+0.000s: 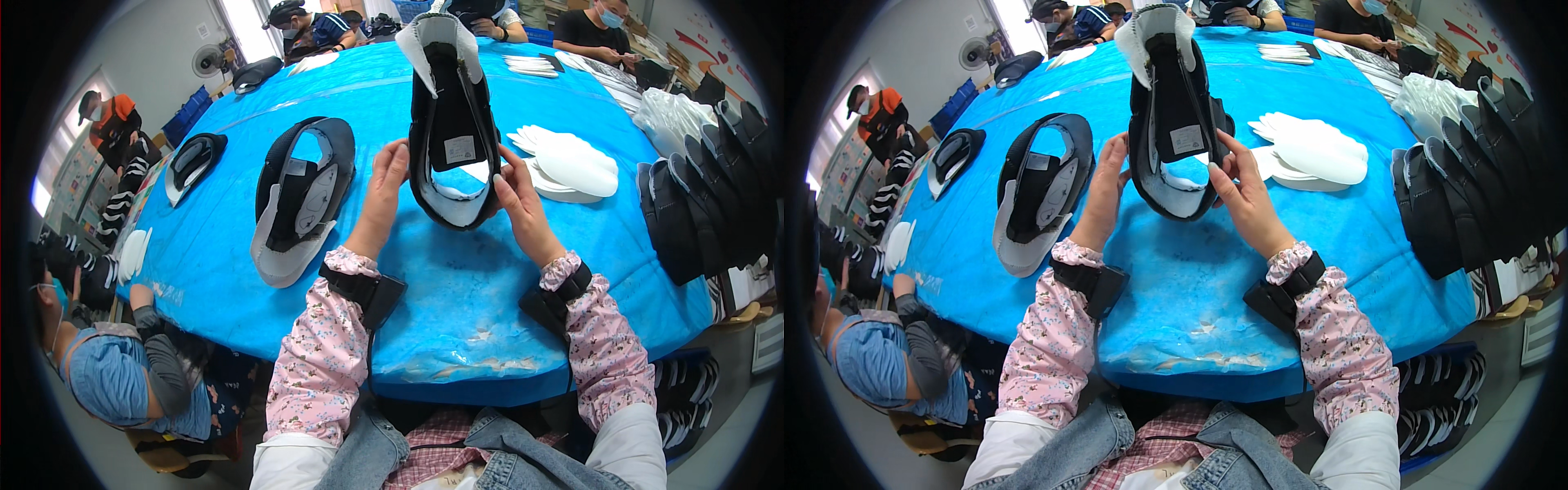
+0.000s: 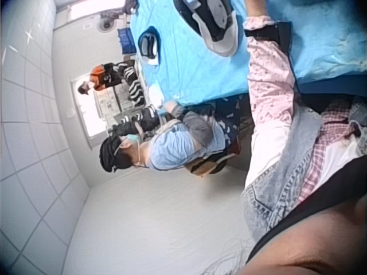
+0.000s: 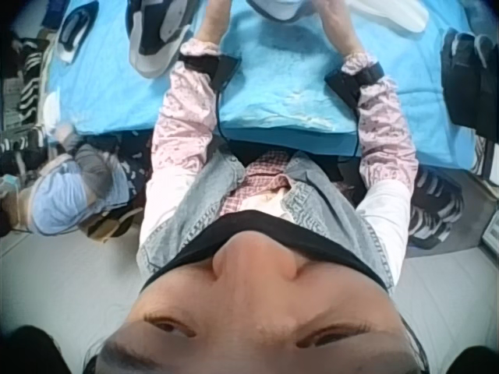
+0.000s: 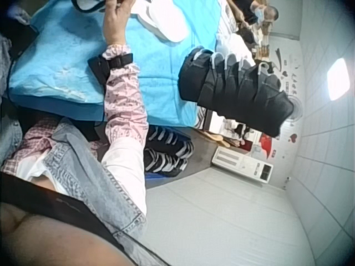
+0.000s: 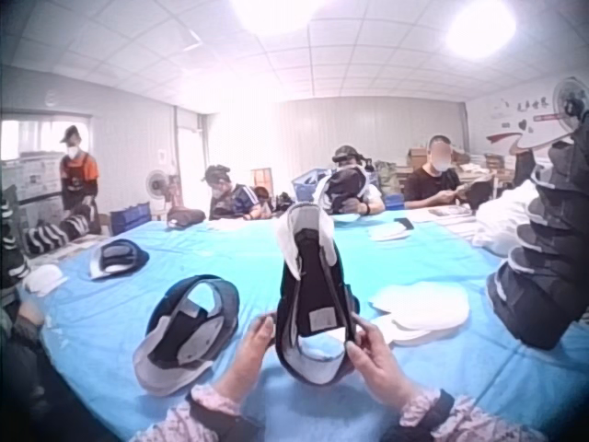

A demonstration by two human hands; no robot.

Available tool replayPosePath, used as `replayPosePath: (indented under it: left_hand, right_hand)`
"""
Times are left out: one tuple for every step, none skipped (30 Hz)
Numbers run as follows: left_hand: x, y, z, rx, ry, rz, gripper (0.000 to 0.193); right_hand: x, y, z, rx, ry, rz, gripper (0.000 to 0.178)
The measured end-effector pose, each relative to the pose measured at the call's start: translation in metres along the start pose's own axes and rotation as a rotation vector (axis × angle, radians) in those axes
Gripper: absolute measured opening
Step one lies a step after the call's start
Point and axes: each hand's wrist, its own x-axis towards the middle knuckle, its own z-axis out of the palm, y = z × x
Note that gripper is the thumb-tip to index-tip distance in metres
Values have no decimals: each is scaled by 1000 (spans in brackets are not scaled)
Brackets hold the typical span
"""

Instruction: The person inserts a white foam padding piece into the interior of a black shoe upper, smooths it out by hand, and then repeats the action with a second shoe upper.

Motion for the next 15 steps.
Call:
replayPosePath:
  left_hand:
    - [-1,4,-1,0,-2,0,49]
    - [-4,9,-1,-56,-41,-21,48]
    - [-6,12,-2,-112,-79,-43,48]
    - [-7,12,-2,-111,-78,-43,48]
    - [-8,16,2,-84,-49,-12,48]
    - [-10,19,6,-56,-20,19,49]
    - [-11,23,9,-54,-87,147,52]
    - [-12,31,14,-60,-92,146,52]
    - [-13,37,18,-53,-120,205,55]
    - [-12,38,21,-48,-149,265,57]
    - [-14,39,17,33,-151,316,58]
    - [-14,36,13,39,-146,313,58]
    - [-13,31,10,210,-138,383,58]
    - [-11,30,12,373,-133,456,57]
    - [-13,30,15,410,-132,442,61]
  right_hand:
    - [1,3,-4,-29,11,-24,54]
    - [2,3,-4,-56,20,-48,50]
    - [1,2,-3,-55,19,-49,50]
    - [0,1,-2,-141,44,-101,47]
    - [-1,-2,0,-229,69,-152,45]
    - [-1,-5,2,-228,68,-151,45]
    - [-2,-7,4,-268,69,-224,45]
    - [-2,-8,3,-315,75,-296,44]
    - [-3,-2,1,-322,79,-294,44]
    - [-5,9,-1,-329,132,-322,41]
    - [-5,12,5,-320,177,-353,37]
    - [-6,13,6,-313,173,-352,37]
    - [-9,12,5,-295,156,-154,33]
    - [-11,10,0,-286,140,42,30]
    - [-10,9,-7,-349,123,126,29]
